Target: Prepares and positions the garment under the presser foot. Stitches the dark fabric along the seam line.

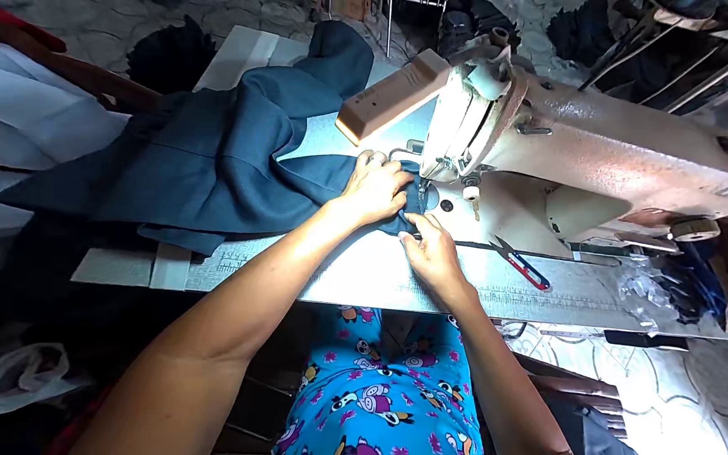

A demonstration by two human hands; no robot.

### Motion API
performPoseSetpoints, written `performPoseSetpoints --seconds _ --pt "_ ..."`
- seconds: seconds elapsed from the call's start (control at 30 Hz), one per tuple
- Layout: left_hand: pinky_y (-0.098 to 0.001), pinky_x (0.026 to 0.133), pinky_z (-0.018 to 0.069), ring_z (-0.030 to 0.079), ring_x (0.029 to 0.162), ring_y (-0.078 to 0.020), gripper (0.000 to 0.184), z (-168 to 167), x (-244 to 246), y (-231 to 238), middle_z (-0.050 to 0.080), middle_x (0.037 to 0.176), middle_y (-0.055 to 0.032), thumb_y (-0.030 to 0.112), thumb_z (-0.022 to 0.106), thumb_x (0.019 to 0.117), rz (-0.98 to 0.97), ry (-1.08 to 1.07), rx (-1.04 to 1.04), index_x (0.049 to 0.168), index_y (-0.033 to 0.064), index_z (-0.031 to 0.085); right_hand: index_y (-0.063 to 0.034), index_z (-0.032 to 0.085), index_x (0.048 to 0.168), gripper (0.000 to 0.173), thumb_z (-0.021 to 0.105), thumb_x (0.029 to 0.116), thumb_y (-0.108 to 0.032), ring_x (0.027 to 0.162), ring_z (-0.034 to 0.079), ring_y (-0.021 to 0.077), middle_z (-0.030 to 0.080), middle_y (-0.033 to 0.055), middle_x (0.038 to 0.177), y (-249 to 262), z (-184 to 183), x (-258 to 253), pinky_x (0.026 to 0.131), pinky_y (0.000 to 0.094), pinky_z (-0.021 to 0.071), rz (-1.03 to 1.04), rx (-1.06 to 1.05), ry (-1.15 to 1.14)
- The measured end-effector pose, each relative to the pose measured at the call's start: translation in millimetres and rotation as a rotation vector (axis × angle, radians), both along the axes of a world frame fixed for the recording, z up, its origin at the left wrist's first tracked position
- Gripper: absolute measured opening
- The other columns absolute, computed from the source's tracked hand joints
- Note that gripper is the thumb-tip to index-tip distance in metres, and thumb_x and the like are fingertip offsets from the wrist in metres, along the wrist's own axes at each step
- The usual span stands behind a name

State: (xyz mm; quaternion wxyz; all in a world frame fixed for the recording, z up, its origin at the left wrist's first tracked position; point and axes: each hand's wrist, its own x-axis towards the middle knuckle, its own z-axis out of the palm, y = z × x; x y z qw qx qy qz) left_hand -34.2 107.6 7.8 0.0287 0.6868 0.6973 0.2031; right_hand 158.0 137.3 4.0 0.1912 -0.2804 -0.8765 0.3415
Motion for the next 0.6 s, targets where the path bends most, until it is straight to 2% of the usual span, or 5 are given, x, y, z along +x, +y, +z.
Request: performPoseSetpoints --seconds 0.1,0.23,0.37,0.47,0.6 --pt "-0.0714 0.117 0.0194 0.049 0.138 -0.0436 0.027 -14 10 -22 0.072 0.125 -0.0115 0.006 0.055 0.0929 -0.211 -0.092 0.162 0.106 0.0059 0.079 0.0026 0.072 0.114 0.021 0.064 0.0956 -0.003 0.096 0.07 0.0303 0.07 0.0185 0.113 7 -5 15 0.08 0.0475 0.0575 0.09 0.04 0.031" --pt "-0.0733 0.115 0.0181 0.054 0.135 -0.0406 0.043 -32 31 -46 0.071 0.128 -0.0106 0.019 0.039 0.0995 -0.173 -0.242 0.14 0.115 0.0067 0.077 0.0029 0.075 0.103 0.016 0.061 0.0943 0.001 0.099 0.071 0.0258 0.072 0.0168 0.111 19 -9 35 0.084 0.0415 0.0586 0.178 0.052 0.091" --pt "-0.0744 0.114 0.0168 0.048 0.139 -0.0436 0.044 -32 43 -50 0.069 0.133 -0.0123 0.021 0.039 0.1007 -0.092 -0.313 0.126 0.118 0.007 0.076 0.0003 0.074 0.112 0.021 0.059 0.0975 -0.003 0.07 0.059 0.0104 0.067 0.014 0.109 10 1 33 0.06 0.0238 0.0509 -0.108 -0.05 0.2" --pt "-0.0762 0.114 0.0142 0.046 0.141 -0.0453 0.045 -29 52 -52 0.067 0.135 -0.0139 0.021 0.038 0.1012 -0.066 -0.327 0.109 0.119 0.0063 0.076 0.0035 0.067 0.126 0.033 0.064 0.1005 -0.018 0.074 0.06 0.0233 0.067 0.0183 0.098 0 8 20 0.067 0.0389 0.0503 -0.284 -0.042 0.072" --pt "-0.0732 0.117 0.0142 0.045 0.143 -0.0414 0.047 -26 61 -56 0.065 0.138 -0.0115 0.021 0.035 0.1024 -0.014 -0.314 0.094 0.132 0.0065 0.068 0.0041 0.068 0.124 0.03 0.062 0.0969 -0.006 0.065 0.056 0.0236 0.065 0.0147 0.081 -10 10 12 0.061 0.0411 0.049 -0.293 -0.06 -0.023"
